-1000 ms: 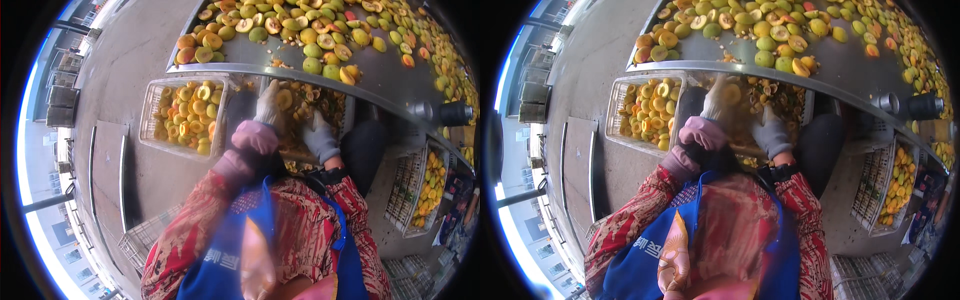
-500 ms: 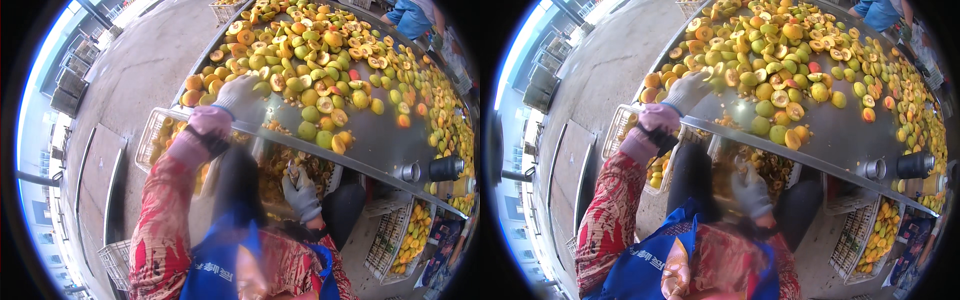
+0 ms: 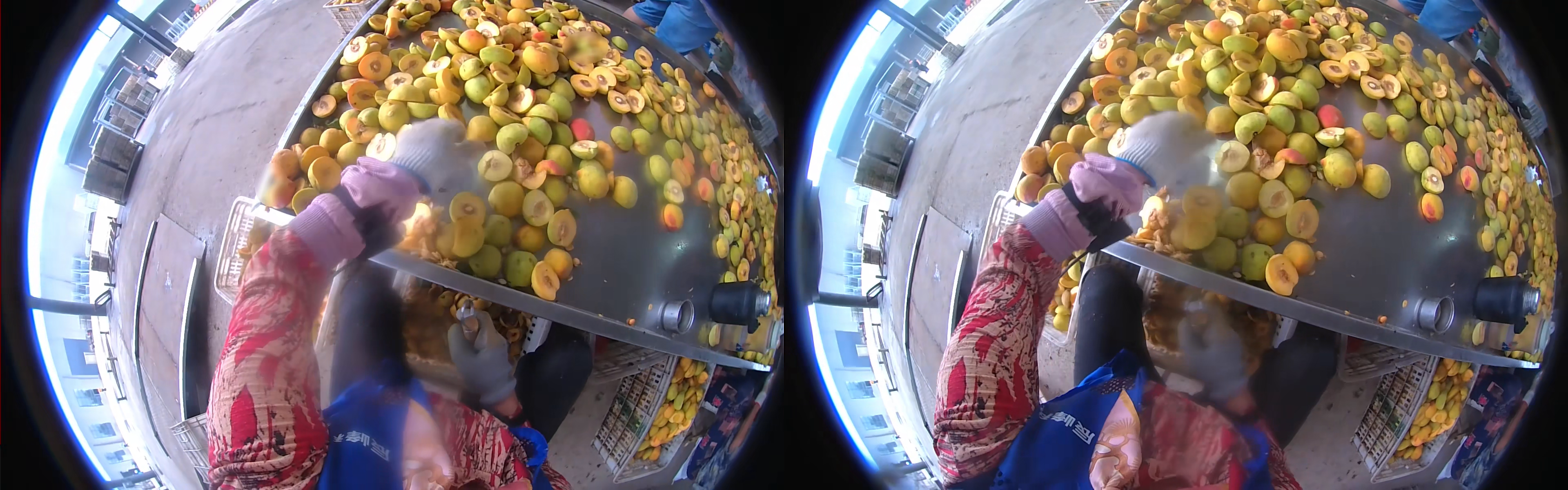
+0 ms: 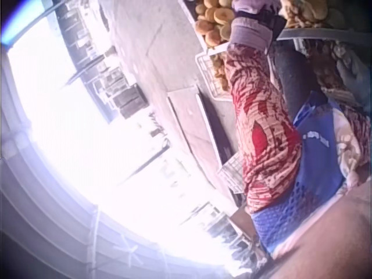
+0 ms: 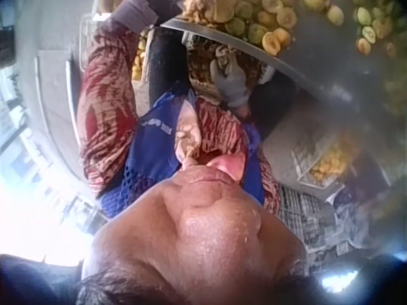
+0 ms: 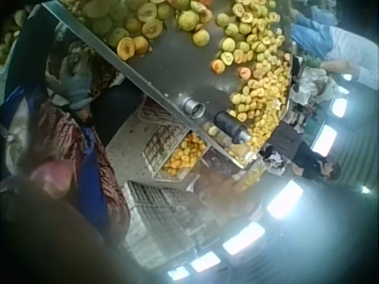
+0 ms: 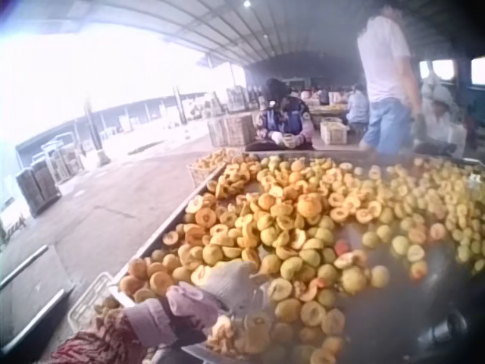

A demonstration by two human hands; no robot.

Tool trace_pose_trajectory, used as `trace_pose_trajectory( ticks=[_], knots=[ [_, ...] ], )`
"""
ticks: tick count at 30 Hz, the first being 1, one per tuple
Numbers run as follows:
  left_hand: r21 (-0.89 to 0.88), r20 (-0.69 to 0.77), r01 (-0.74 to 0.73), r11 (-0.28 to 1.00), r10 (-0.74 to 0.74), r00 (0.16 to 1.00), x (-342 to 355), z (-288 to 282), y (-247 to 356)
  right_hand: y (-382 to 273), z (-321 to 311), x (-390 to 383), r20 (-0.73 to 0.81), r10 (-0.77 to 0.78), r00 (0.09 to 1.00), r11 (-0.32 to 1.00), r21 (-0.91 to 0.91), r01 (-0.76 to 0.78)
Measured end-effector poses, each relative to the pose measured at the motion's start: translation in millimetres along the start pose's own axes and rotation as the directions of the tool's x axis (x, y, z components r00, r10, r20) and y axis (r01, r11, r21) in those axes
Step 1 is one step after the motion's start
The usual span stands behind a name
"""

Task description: Pitting and sorting apricots at a processing table in a warehouse setting.

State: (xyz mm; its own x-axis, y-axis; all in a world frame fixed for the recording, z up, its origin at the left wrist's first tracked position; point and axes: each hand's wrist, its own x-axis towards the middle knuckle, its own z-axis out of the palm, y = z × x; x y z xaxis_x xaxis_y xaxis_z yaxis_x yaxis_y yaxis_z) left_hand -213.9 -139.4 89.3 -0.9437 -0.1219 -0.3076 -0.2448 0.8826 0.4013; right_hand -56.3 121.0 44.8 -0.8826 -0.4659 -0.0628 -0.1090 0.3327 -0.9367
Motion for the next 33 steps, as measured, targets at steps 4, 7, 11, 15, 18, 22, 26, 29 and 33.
trace_pose_trajectory(
  ticks=[4, 7, 11, 15, 18, 22, 26, 29, 33],
  knots=[
    [0.28, -0.567, 0.474, 0.835, -0.255, 0.783, 54, 2, -13, -7, -4, 1, 0.019, 0.052, 0.998, 0.999, 0.001, -0.052],
    [0.356, -0.666, 0.431, 0.829, -0.099, 0.74, 81, 16, -8, -8, -5, -2, 0.014, 0.068, 0.998, 0.997, 0.019, -0.069],
    [0.549, -0.374, 0.118, 0.828, 0.117, 0.92, 52, 15, -1, 5, 5, -3, -0.109, -0.193, 0.975, 0.981, -0.042, 0.189],
    [0.284, -0.53, 0.127, 0.95, 0.045, 0.847, 13, 32, -10, 43, 24, -16, 0.084, 0.058, 0.995, 0.966, 0.248, -0.077],
    [-0.491, -0.4, -0.096, 0.866, -0.126, 0.908, -43, 16, -7, 9, 4, -16, 0.122, 0.168, 0.978, 0.824, 0.528, -0.208],
    [-0.563, -0.142, -0.208, 0.8, 0.155, 0.978, -130, 41, 13, -6, 0, -6, 0.155, 0.242, 0.958, 0.72, 0.633, -0.284],
    [-0.653, -0.117, -0.183, 0.735, 0.141, 0.983, -178, 93, 37, 18, 24, -7, 0.122, 0.077, 0.99, 0.725, 0.675, -0.139],
    [-0.925, -0.307, -0.257, 0.281, -0.151, 0.94, -200, 136, 42, 12, 34, -17, 0.259, 0.144, 0.955, 0.464, 0.835, -0.296],
    [-0.98, -0.173, -0.196, -0.025, -0.375, 0.911, -204, 170, 35, 34, 37, -27, 0.396, 0.2, 0.896, 0.586, 0.685, -0.434]
  ],
)
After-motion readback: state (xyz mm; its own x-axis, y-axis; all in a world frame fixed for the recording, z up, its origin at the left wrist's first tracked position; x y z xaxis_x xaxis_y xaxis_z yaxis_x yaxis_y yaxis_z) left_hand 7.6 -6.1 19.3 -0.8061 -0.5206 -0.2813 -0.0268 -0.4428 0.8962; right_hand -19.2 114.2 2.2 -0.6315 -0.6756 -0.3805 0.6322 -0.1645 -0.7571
